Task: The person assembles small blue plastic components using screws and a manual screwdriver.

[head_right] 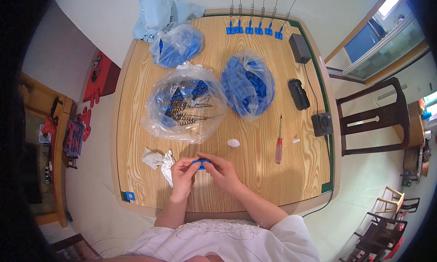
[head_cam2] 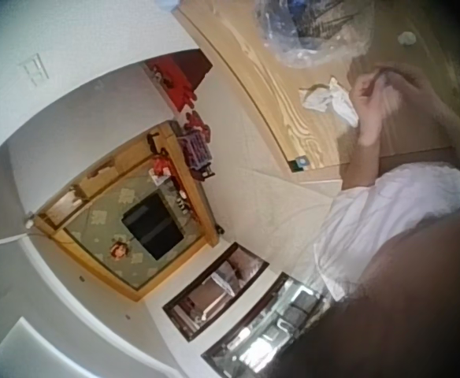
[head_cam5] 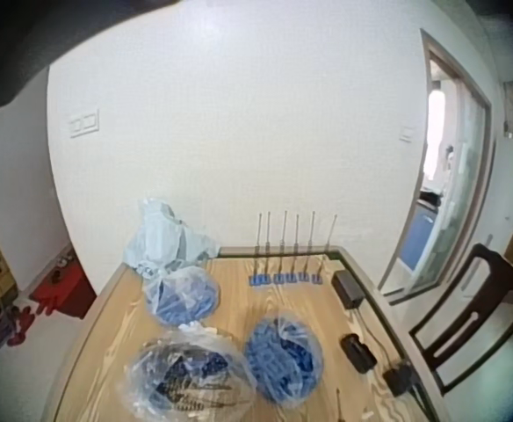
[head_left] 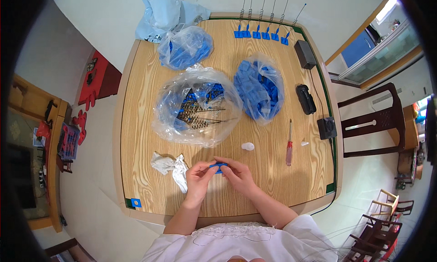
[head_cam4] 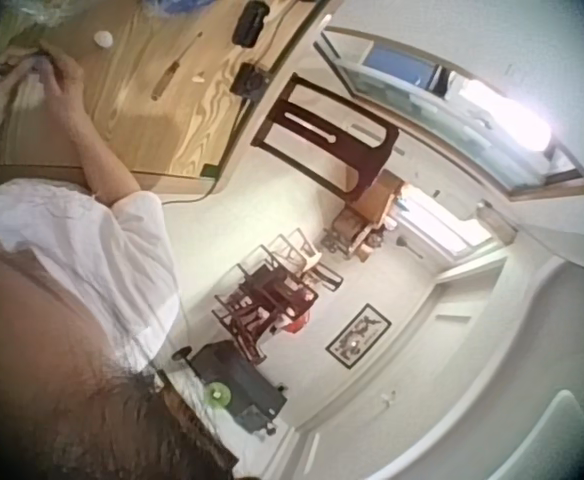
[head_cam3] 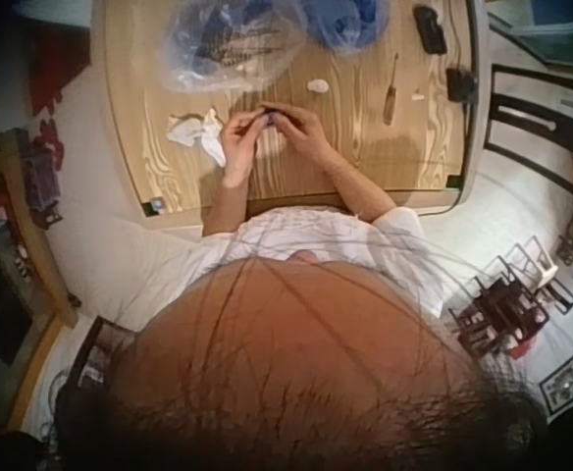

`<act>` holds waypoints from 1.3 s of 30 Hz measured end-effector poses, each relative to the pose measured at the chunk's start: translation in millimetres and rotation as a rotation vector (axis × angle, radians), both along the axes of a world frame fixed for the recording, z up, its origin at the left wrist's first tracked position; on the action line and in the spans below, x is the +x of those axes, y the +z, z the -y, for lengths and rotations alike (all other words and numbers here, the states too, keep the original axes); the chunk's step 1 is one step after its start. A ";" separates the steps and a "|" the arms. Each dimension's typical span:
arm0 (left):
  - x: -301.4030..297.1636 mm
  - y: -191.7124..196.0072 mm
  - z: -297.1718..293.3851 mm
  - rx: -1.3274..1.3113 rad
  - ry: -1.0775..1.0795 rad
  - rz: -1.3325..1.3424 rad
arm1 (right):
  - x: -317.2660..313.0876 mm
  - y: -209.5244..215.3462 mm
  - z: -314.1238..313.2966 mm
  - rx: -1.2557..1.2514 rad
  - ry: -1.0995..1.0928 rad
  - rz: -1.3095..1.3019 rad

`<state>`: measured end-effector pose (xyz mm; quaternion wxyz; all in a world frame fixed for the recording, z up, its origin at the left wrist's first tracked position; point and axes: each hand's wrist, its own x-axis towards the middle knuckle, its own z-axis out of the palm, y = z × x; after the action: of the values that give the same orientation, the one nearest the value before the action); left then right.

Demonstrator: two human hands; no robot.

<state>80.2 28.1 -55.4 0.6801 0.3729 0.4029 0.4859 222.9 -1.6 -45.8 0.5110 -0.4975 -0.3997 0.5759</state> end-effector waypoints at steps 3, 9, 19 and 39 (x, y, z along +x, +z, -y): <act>1.2 5.2 0.3 0.033 0.007 -0.062 | 2.1 0.8 0.1 -0.032 0.015 0.025; 1.8 2.7 0.2 0.041 0.016 -0.073 | 2.1 -3.2 0.1 -0.032 0.018 0.030; 1.8 -2.8 -0.7 0.010 -0.009 -0.039 | 1.3 -1.1 -0.2 -0.056 -0.006 -0.011; 1.2 -1.2 0.9 0.016 0.006 -0.066 | -0.1 -1.4 0.4 -0.025 -0.022 0.032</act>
<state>81.5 27.2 -56.5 0.6620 0.3929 0.4223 0.4786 222.8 -2.0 -47.2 0.5046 -0.5173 -0.3951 0.5672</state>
